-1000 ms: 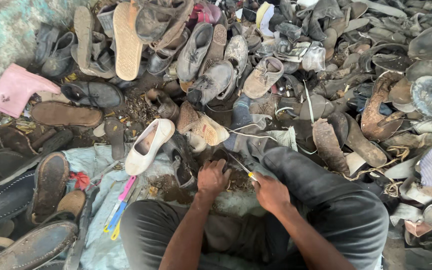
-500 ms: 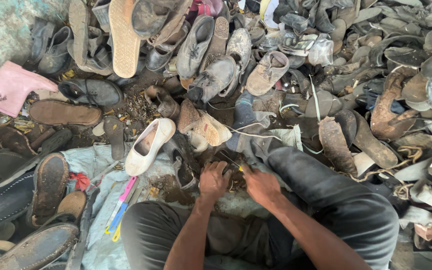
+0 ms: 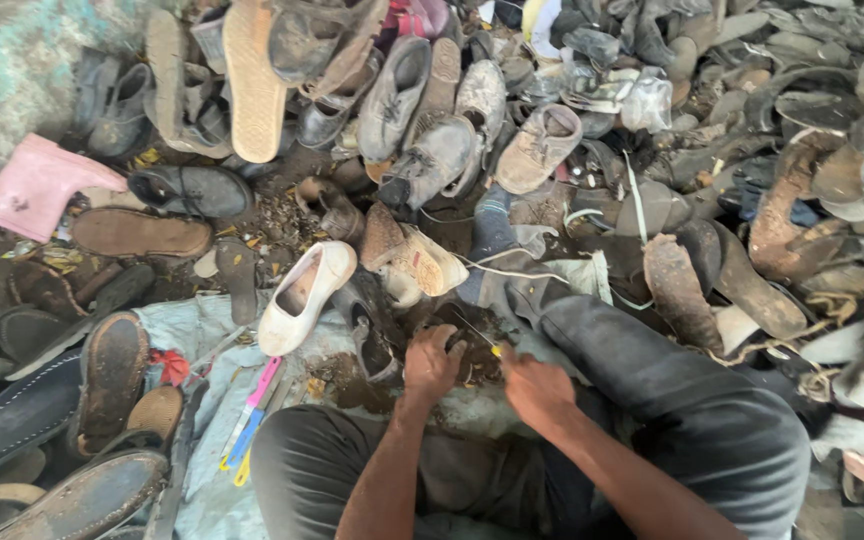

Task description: The person uses a knife to scrape and cut the soles of various old shoes while sitting on the ground, handling items one at a time from a large pile.

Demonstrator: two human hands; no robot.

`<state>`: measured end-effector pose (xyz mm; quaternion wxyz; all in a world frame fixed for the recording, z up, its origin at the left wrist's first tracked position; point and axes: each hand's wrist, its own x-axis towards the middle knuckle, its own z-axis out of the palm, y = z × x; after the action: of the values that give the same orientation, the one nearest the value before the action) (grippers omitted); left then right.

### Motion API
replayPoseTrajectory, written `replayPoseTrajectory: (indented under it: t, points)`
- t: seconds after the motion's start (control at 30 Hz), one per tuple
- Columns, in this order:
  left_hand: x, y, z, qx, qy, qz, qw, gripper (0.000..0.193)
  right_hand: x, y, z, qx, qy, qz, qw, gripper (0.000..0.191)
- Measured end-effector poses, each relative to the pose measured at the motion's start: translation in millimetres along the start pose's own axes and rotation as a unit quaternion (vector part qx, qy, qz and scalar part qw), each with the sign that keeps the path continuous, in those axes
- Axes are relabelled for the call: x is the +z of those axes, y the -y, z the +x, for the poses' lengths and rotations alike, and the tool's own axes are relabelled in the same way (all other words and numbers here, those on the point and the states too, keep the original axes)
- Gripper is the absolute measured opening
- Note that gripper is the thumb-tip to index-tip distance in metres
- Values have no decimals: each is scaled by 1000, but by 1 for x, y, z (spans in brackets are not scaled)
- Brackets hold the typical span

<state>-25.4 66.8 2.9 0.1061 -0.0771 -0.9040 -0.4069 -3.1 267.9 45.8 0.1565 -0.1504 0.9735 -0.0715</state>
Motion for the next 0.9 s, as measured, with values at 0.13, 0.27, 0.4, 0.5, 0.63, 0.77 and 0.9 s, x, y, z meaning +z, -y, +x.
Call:
replayPoseTrajectory:
  t: [0.13, 0.27, 0.4, 0.5, 0.63, 0.77, 0.9]
  points:
    - [-1, -2, 2, 16, -17, -10, 1000, 29, 2, 0, -1, 26, -18, 19, 999, 58]
    - [-3, -6, 2, 18, -22, -28, 999, 28, 7, 4, 3, 38, -15, 64, 997, 49]
    - [-3, -7, 5, -54, -11, -57, 997, 26, 24, -3, 9, 75, 41, 170, 982, 43]
    - [0, -5, 7, -66, -30, -91, 993, 27, 40, -14, 15, 79, -37, 252, 964, 36]
    - [4, -3, 7, -76, -25, -85, 993, 30, 50, -26, 25, 17, -46, 404, 914, 30]
    - [4, 1, 4, -99, -28, -99, 990, 30, 41, -30, 22, 150, 87, 597, 784, 34]
    - [6, 8, 4, 24, -8, -51, 998, 23, 23, -23, 15, 250, 127, 620, 733, 33]
